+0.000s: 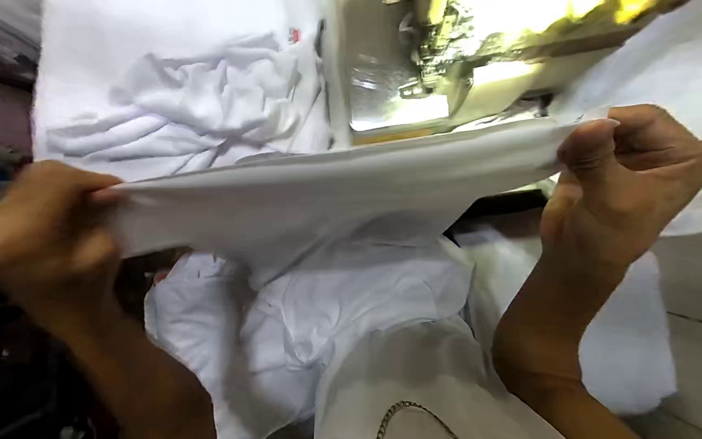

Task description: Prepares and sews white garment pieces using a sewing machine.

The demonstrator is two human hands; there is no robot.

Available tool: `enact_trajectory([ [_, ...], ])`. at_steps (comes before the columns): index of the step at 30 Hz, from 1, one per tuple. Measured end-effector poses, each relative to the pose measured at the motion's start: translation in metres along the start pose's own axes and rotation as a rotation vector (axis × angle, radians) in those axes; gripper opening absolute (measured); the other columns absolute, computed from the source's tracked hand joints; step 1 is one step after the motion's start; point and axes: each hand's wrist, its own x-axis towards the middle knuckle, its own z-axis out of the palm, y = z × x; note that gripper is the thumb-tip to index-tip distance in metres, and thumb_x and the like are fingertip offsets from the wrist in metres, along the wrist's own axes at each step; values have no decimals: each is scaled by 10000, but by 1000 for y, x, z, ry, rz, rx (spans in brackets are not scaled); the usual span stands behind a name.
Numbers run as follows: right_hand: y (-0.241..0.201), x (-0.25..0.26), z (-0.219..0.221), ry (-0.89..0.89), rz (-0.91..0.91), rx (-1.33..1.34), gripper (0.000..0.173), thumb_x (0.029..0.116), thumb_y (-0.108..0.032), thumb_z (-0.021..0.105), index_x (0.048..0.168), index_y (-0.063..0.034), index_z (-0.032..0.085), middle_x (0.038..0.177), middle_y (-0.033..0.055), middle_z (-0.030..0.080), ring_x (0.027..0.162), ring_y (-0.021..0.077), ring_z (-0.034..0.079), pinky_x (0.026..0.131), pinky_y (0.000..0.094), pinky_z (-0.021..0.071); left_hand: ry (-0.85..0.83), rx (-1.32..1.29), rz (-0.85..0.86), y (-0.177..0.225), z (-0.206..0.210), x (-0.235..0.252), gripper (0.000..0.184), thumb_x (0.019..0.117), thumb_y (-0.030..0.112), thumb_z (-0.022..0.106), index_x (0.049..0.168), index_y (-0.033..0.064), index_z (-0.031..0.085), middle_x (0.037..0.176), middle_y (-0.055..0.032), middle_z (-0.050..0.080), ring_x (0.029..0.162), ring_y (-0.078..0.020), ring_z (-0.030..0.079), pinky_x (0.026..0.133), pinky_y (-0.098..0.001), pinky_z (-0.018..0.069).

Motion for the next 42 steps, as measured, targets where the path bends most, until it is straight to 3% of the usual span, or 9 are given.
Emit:
enact_trajectory([
  [3, -4, 1, 11, 11, -23, 19, 24, 991, -144, 681, 1012, -142, 694, 891, -126, 694, 784, -19, 671, 720, 160, 584, 117, -123, -293, 15, -11, 43, 242, 1069, 112, 445, 1082, -53, 621, 1053, -24, 650, 1019, 12, 601, 961, -185, 479],
  [4, 6, 6, 18, 23, -5, 23, 16, 987, -112, 671, 983, -110, 687, 868, -102, 680, 772, -11, 658, 716, 171, 576, 71, -41, -281, 18, -10, 62, 282, 1085, 120, 426, 1073, -98, 605, 1036, -84, 640, 1006, -38, 601, 958, -217, 482],
  [6, 32, 24, 38, 83, 42, 41, 59, 959, -89, 692, 905, -70, 706, 806, -70, 694, 730, 4, 653, 697, 208, 571, -119, 144, -123, 12, 0, 95, 337, 1080, 123, 413, 1076, -163, 590, 1061, -321, 630, 1040, -398, 617, 946, -549, 466],
  [7, 43, 28, 45, 95, 64, 35, 76, 950, -99, 710, 889, -55, 706, 780, -50, 694, 706, 12, 652, 676, 212, 571, -197, 188, -44, 4, 11, 107, 317, 1050, 150, 434, 1097, -108, 612, 1088, -339, 622, 1061, -514, 595, 910, -684, 437],
  [9, 55, 30, 56, 95, 98, 28, 114, 934, -127, 744, 871, -42, 702, 741, -25, 685, 660, 19, 644, 627, 202, 559, -241, 168, 31, 17, 37, 127, 266, 1048, 184, 503, 1190, 12, 648, 1177, -289, 611, 1096, -548, 573, 868, -734, 431],
  [13, 49, 17, 58, 12, 146, 24, 135, 949, -158, 737, 911, -47, 668, 769, -16, 663, 673, 12, 633, 625, 164, 548, -166, -229, 192, 111, 98, 157, 337, 1077, 249, 484, 1285, 21, 619, 1278, -154, 637, 1194, -251, 619, 1036, -430, 496],
  [16, 46, 14, 57, -21, 107, 73, 110, 918, -104, 758, 966, -43, 680, 845, -13, 684, 746, 25, 660, 682, 176, 575, -218, -500, 286, 165, 137, 171, 418, 1054, 306, 527, 1345, 10, 582, 1322, -127, 621, 1241, -199, 590, 1069, -377, 476],
  [23, 45, 6, 46, -39, 104, 88, 105, 937, -92, 739, 999, -41, 671, 870, 17, 685, 762, 66, 671, 688, 196, 581, -119, -756, 148, 207, 167, 171, 107, 966, 119, 693, 1006, 20, 690, 882, -25, 653, 752, -35, 608, 661, -164, 508],
  [42, 51, 11, 45, -23, 158, -99, 70, 957, -86, 713, 985, -24, 727, 873, 16, 721, 777, 38, 681, 711, 190, 578, -14, -604, -47, 216, 175, 160, 129, 960, 188, 720, 1034, 83, 730, 964, -9, 714, 865, -57, 662, 753, -222, 537],
])
